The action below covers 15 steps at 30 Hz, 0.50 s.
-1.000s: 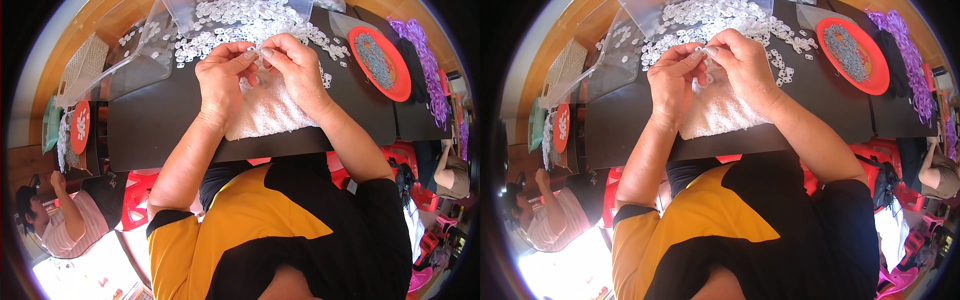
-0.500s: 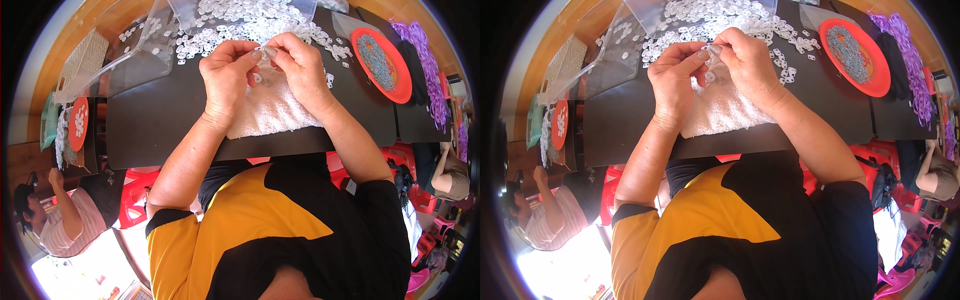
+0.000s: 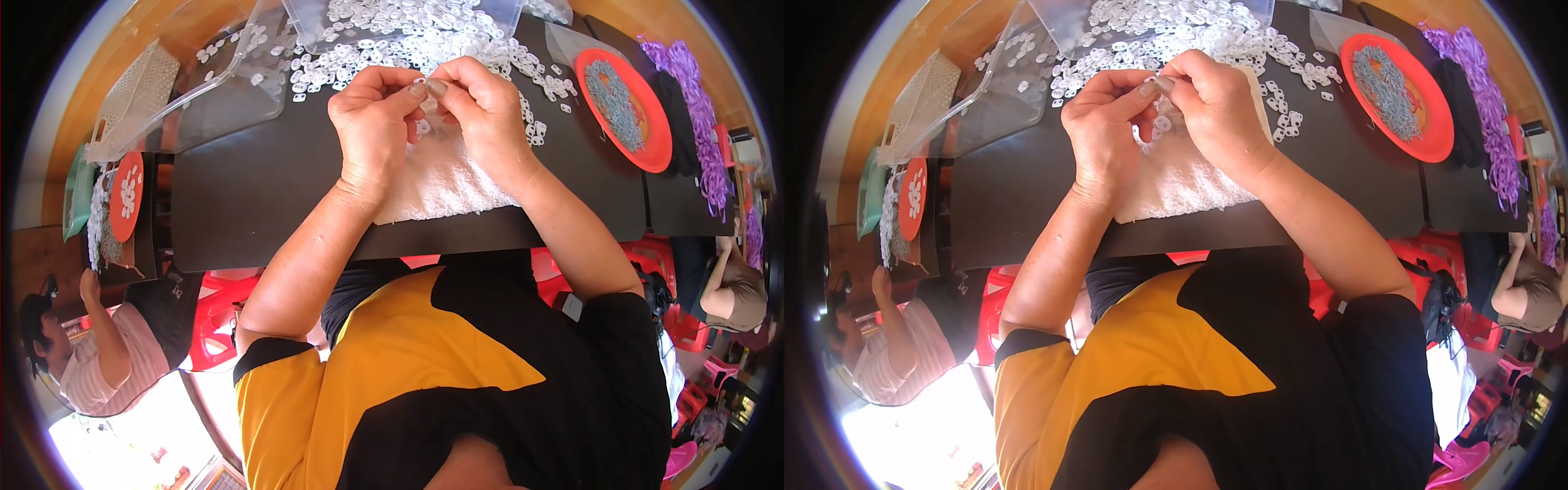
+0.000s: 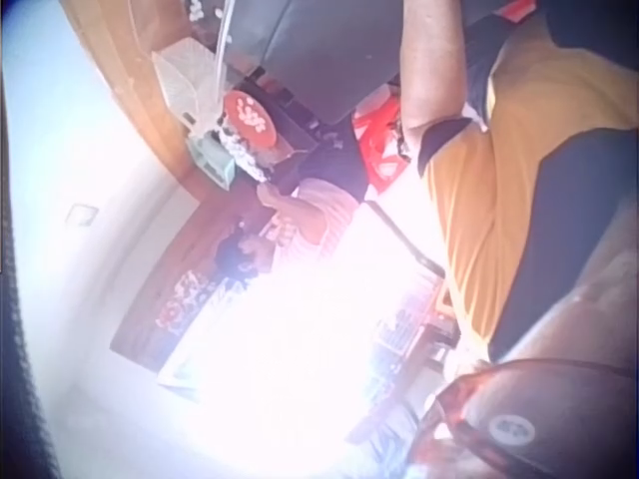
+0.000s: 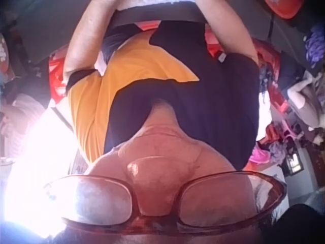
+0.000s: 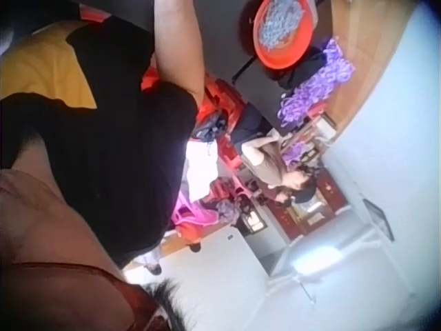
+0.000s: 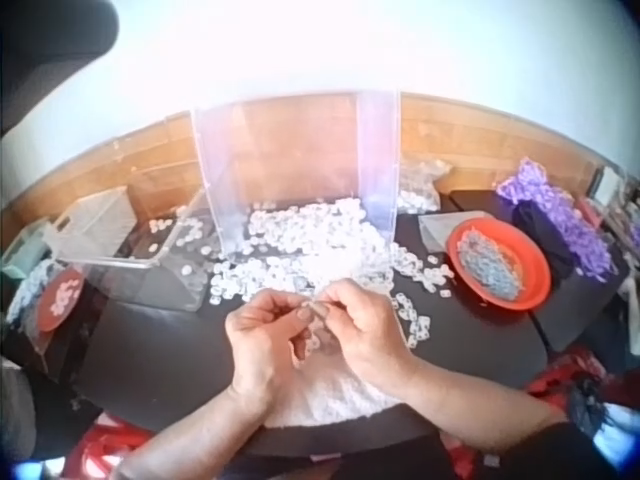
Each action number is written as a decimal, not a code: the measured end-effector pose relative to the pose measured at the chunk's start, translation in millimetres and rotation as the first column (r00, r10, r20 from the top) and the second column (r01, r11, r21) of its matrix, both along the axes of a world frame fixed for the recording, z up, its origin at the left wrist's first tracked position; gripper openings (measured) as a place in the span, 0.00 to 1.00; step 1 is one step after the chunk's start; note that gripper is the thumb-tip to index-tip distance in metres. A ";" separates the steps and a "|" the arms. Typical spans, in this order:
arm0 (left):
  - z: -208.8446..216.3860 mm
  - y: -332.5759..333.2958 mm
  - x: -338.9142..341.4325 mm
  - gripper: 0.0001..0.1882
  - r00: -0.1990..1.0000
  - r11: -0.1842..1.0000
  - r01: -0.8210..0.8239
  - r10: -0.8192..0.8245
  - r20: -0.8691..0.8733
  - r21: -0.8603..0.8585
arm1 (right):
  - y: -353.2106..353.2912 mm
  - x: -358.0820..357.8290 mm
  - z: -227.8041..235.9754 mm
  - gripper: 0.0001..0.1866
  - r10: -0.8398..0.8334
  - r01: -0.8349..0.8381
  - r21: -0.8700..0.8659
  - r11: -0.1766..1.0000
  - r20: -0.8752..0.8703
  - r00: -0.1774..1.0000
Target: Inspecting and sorting small white plastic components on a workbench.
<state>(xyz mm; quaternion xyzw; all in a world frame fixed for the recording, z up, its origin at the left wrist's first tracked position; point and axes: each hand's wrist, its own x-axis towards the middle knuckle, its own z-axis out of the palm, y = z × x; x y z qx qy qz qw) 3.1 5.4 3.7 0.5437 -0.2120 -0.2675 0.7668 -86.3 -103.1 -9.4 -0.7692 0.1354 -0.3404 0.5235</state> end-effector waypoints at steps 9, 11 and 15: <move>1.9 -0.5 2.3 0.04 1.000 0.999 0.019 -0.020 0.014 0.047 | -9.6 -3.2 -0.3 0.08 0.034 -0.029 -0.151 0.988 0.032 0.999; 1.2 -1.9 1.1 0.04 1.000 0.998 0.012 -0.013 0.023 0.057 | -10.0 -2.3 -2.8 0.09 0.002 0.002 -0.196 0.981 0.018 1.000; -3.7 -3.6 0.4 0.04 1.000 0.998 0.001 -0.002 0.014 0.066 | -9.1 -1.1 -7.5 0.09 -0.023 0.016 -0.179 0.984 -0.039 0.999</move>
